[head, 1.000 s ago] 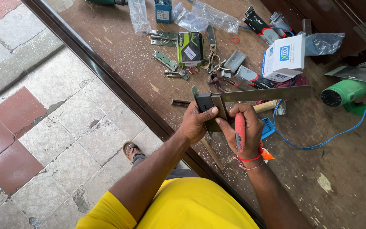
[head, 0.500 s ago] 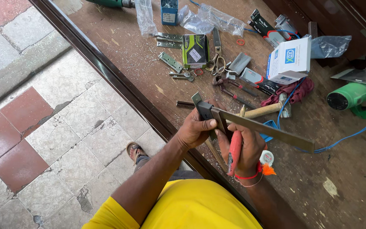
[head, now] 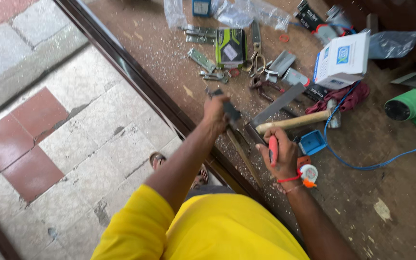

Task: The person marks a dark brown metal frame using a square and pencil, then cuts a white plastic strip with a jigsaw. They drill a hole into the frame and hammer a small orange plastic piece into place using a hammer.

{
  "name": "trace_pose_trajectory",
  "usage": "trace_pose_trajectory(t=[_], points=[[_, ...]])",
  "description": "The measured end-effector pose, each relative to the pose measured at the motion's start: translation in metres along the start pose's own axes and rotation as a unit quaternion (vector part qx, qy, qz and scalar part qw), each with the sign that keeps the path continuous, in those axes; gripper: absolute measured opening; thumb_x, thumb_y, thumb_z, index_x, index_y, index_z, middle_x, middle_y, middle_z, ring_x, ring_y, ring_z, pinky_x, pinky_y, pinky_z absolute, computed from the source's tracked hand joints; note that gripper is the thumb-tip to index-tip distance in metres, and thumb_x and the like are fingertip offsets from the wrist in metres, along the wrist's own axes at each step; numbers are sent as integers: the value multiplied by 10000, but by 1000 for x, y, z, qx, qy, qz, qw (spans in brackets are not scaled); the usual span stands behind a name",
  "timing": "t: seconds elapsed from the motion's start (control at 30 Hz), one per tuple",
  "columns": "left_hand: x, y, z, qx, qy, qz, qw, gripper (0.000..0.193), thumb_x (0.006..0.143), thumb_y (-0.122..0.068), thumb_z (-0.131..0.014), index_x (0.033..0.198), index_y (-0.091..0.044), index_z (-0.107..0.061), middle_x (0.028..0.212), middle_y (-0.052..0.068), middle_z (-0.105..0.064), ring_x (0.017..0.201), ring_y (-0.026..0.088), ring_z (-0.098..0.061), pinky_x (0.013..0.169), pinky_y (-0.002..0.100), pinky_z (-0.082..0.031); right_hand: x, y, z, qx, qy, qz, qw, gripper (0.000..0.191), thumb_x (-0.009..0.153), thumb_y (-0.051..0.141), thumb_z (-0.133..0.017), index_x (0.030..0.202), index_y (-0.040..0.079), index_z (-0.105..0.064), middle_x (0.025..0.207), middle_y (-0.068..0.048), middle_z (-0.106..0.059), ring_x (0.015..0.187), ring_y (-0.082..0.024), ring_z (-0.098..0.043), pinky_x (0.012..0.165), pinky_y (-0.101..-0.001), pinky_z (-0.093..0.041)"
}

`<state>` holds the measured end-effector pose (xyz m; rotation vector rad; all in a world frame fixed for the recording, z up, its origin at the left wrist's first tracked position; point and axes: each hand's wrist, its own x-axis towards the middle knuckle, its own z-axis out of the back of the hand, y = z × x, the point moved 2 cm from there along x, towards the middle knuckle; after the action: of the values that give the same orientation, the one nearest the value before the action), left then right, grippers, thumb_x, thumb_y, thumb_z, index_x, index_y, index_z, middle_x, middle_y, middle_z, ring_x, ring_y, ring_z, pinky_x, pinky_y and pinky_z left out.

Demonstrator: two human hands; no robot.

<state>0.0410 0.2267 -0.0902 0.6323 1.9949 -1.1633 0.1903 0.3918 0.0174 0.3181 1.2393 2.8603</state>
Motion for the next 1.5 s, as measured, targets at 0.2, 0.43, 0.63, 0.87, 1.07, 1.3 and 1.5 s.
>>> trace_pose_trajectory(t=[0.2, 0.43, 0.63, 0.87, 1.07, 1.3, 1.5], points=[[-11, -36, 18, 24, 127, -141, 982, 565, 930, -105, -699, 1472, -104, -537, 1210, 122, -605, 956, 200, -532, 883, 388, -463, 4, -15, -15, 14, 44, -4, 999, 360, 762, 64, -846, 1031, 61, -607, 836, -95, -689, 765, -236, -724, 719, -333, -563], [-152, -27, 108, 233, 58, -261, 935, 547, 887, -202, -692, 1406, -81, -566, 1333, 132, -688, 1193, 262, -686, 1063, 444, -567, 10, 21, -16, 108, 125, 31, 986, 304, 804, 57, -840, 1012, 50, -617, 827, -85, -676, 723, -176, -649, 696, -321, -541], [-209, 10, 111, 73, 251, -333, 906, 624, 1032, -230, -568, 1575, -34, -332, 1432, 165, -596, 1337, 242, -591, 1186, 417, -448, 2, 89, -54, 339, 253, 142, 895, 285, 898, 39, -798, 1039, 65, -551, 1059, -93, -762, 979, -151, -733, 848, -290, -603], [-195, 15, 158, 116, 22, -395, 911, 565, 1119, -239, -513, 1616, 22, -448, 1014, 177, -703, 941, 236, -660, 867, 354, -553, 3, 92, -65, 245, 140, 104, 954, 190, 952, 43, -714, 1082, 50, -574, 1107, -140, -766, 1027, -161, -775, 876, -284, -658], [-207, 27, 171, 379, -18, -503, 776, 729, 985, -97, -631, 1615, 39, -290, 1184, 153, -671, 1049, 228, -701, 915, 382, -603, -11, 57, -55, 286, 140, -31, 947, 178, 961, 44, -672, 1101, 29, -563, 1094, -139, -758, 1065, -154, -728, 918, -284, -608], [-215, 30, 151, 372, 33, -483, 792, 767, 890, -41, -749, 1546, 26, -359, 1139, 187, -696, 1017, 291, -735, 882, 380, -612, -23, 52, -53, 310, 157, -91, 933, 155, 980, 53, -651, 1117, 24, -584, 1093, -150, -773, 1021, -139, -718, 890, -259, -571], [-211, 16, 131, 436, 43, -505, 743, 655, 898, -85, -755, 1495, -49, -488, 1159, 97, -729, 1045, 230, -730, 933, 384, -577, -15, 79, -51, 406, 200, -63, 890, 290, 938, 55, -680, 1207, 21, -576, 1118, -125, -747, 1049, -136, -718, 925, -272, -585]])
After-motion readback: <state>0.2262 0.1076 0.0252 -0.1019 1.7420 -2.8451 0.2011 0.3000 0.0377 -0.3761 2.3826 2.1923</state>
